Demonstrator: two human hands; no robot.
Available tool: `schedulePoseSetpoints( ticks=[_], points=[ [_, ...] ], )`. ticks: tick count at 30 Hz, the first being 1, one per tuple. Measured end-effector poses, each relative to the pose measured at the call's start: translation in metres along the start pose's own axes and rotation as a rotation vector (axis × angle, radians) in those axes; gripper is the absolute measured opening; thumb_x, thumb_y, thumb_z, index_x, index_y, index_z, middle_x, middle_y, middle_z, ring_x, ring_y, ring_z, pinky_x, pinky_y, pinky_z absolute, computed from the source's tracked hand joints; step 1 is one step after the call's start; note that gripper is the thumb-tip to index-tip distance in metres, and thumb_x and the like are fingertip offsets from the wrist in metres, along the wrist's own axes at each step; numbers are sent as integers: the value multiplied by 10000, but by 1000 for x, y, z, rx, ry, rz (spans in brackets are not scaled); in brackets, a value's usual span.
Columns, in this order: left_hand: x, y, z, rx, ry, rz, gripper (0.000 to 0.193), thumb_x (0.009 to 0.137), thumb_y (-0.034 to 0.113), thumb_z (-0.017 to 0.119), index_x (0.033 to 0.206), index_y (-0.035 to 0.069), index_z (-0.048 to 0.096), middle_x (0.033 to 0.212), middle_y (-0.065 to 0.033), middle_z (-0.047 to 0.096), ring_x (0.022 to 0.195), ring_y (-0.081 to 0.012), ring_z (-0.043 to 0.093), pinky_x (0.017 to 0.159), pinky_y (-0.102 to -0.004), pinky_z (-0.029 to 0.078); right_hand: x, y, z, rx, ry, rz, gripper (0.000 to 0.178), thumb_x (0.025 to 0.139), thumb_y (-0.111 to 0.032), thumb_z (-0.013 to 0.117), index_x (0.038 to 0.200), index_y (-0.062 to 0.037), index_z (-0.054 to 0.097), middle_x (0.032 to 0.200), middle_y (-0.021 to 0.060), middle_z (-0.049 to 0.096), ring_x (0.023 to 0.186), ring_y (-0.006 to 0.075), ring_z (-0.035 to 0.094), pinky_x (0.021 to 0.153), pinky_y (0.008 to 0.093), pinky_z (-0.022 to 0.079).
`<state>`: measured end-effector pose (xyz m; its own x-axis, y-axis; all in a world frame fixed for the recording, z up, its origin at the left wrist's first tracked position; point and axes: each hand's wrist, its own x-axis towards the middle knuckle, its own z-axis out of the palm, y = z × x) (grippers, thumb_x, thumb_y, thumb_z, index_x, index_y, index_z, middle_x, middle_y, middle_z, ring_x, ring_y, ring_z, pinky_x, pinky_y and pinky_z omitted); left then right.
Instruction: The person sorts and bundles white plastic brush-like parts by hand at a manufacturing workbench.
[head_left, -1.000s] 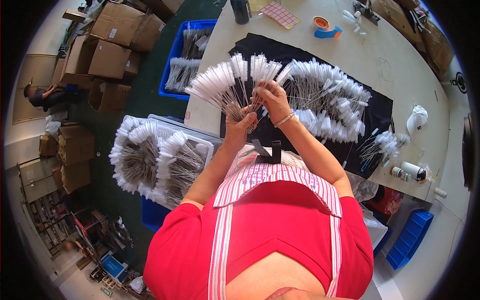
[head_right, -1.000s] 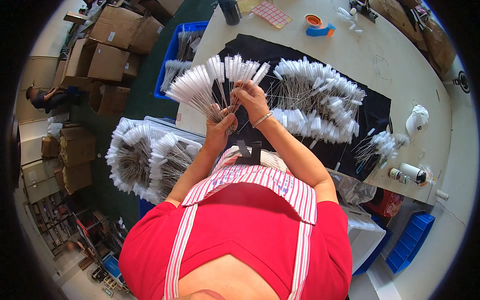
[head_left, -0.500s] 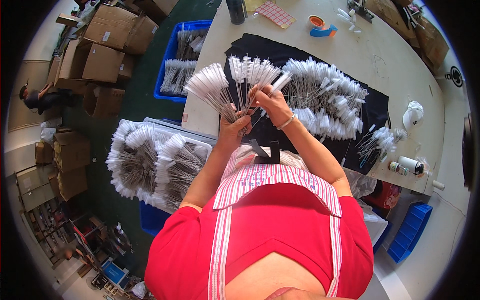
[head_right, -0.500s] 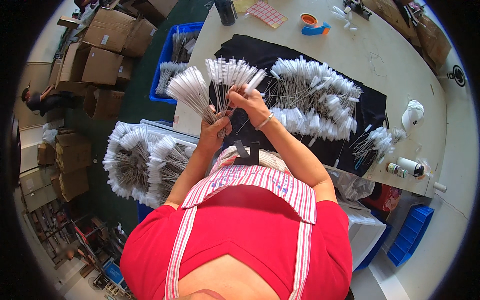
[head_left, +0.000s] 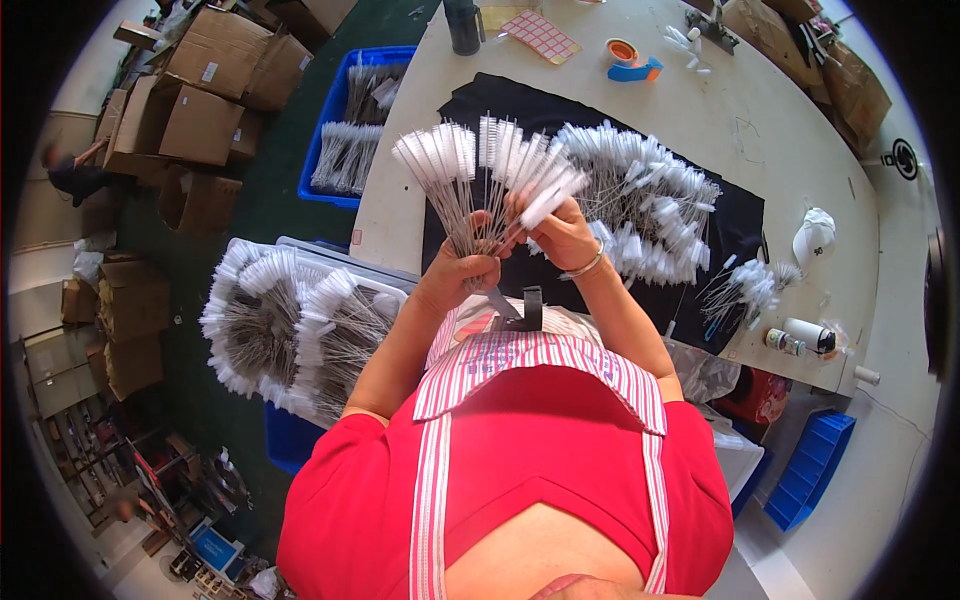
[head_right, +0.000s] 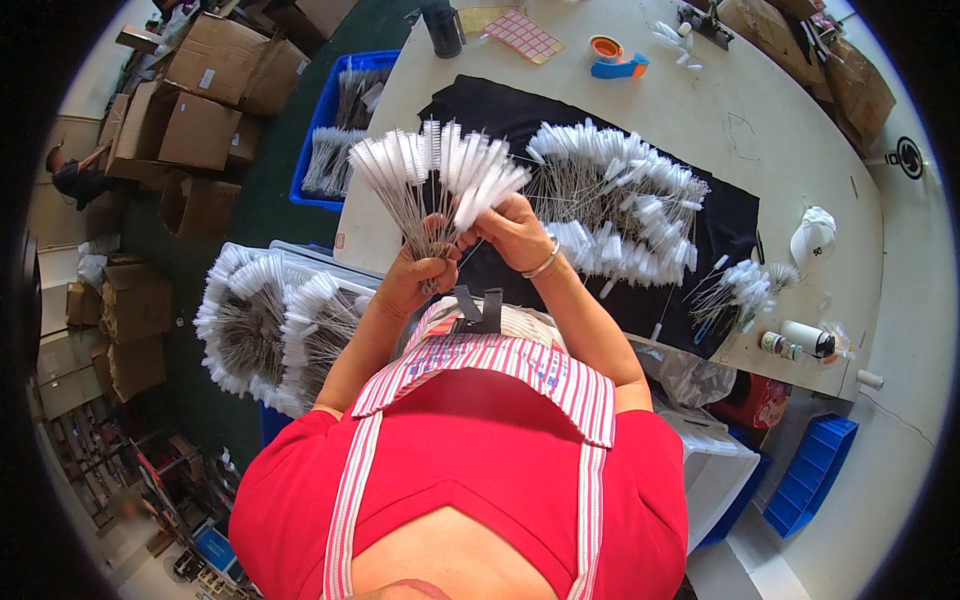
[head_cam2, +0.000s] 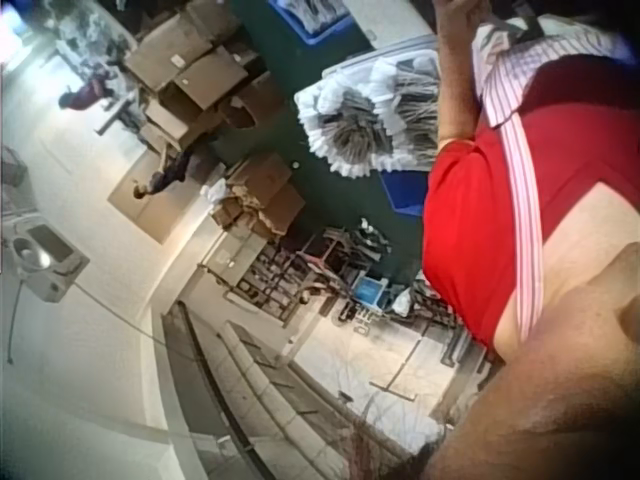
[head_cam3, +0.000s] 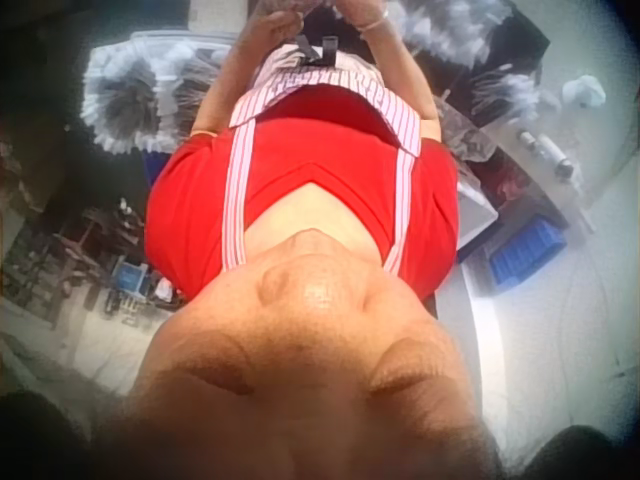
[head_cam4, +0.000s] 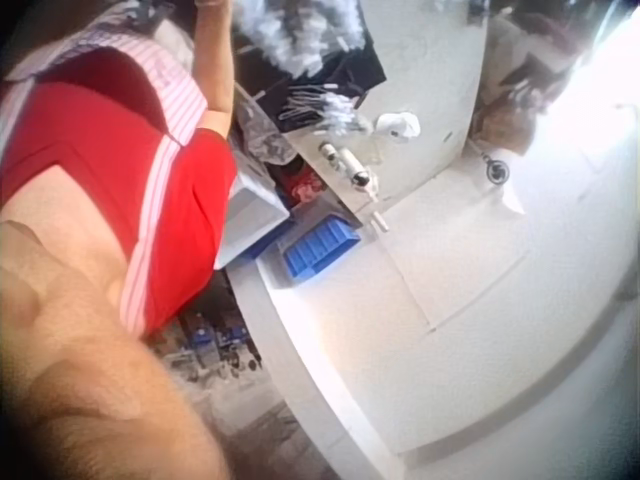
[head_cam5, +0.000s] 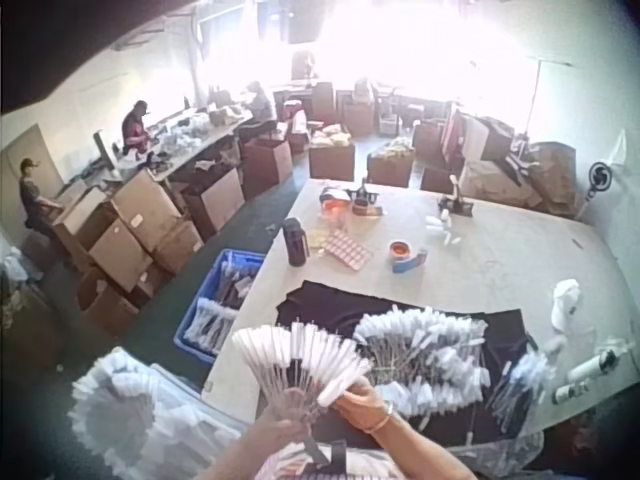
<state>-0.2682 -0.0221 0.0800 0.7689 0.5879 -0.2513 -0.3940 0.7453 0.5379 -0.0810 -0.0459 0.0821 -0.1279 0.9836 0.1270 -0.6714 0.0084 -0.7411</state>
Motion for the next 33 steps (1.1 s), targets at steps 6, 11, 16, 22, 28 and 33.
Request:
schedulePoseSetpoints(
  ticks=[6, 11, 16, 22, 28, 33],
  points=[
    [16, -3, 17, 119, 37, 28, 546, 732, -42, 611, 1234, 85, 437, 958, -146, 614, 608, -122, 547, 527, -240, 432, 3, 1, 0, 50, 560, -215, 145, 868, -154, 539, 908, -15, 547, 801, 68, 586, 630, 148, 566, 573, 279, 481],
    [18, -21, 13, 185, 53, 13, 389, 735, -46, 630, 1104, 30, 534, 940, -138, 626, 654, -119, 570, 539, -240, 456, 7, -58, -64, 285, 1176, -444, 131, 852, -123, 533, 756, -34, 526, 649, 68, 544, 515, 188, 511, 495, 294, 457],
    [36, -34, 17, 296, 228, 214, 248, 751, -40, 634, 973, 42, 561, 892, -104, 631, 833, -173, 624, 582, -255, 505, -112, -63, -195, 71, 1458, -431, 122, 773, -78, 518, 663, -57, 469, 564, 33, 435, 421, 122, 396, 356, 259, 313],
    [49, -41, 21, 329, 246, 293, 232, 746, -38, 646, 942, 65, 576, 888, -96, 631, 856, -172, 621, 590, -251, 505, -331, -103, -329, -772, 1957, -99, 200, 789, -197, 525, 786, -13, 601, 670, 70, 594, 416, 125, 476, 350, 245, 369],
    [50, -54, 24, 301, 248, 298, 250, 751, -29, 648, 973, 59, 577, 902, -99, 632, 822, -157, 615, 588, -243, 498, -360, -140, -341, -954, 1865, 201, 309, 835, -273, 546, 979, -11, 623, 793, 83, 652, 512, 139, 587, 463, 248, 461],
    [52, -58, 28, 306, 272, 263, 272, 748, -36, 648, 994, 60, 583, 915, -91, 627, 773, -145, 603, 572, -249, 474, -190, -67, -208, -700, 979, 141, 386, 794, -245, 639, 1108, -33, 568, 943, 99, 646, 737, 164, 623, 661, 260, 491]
  ],
)
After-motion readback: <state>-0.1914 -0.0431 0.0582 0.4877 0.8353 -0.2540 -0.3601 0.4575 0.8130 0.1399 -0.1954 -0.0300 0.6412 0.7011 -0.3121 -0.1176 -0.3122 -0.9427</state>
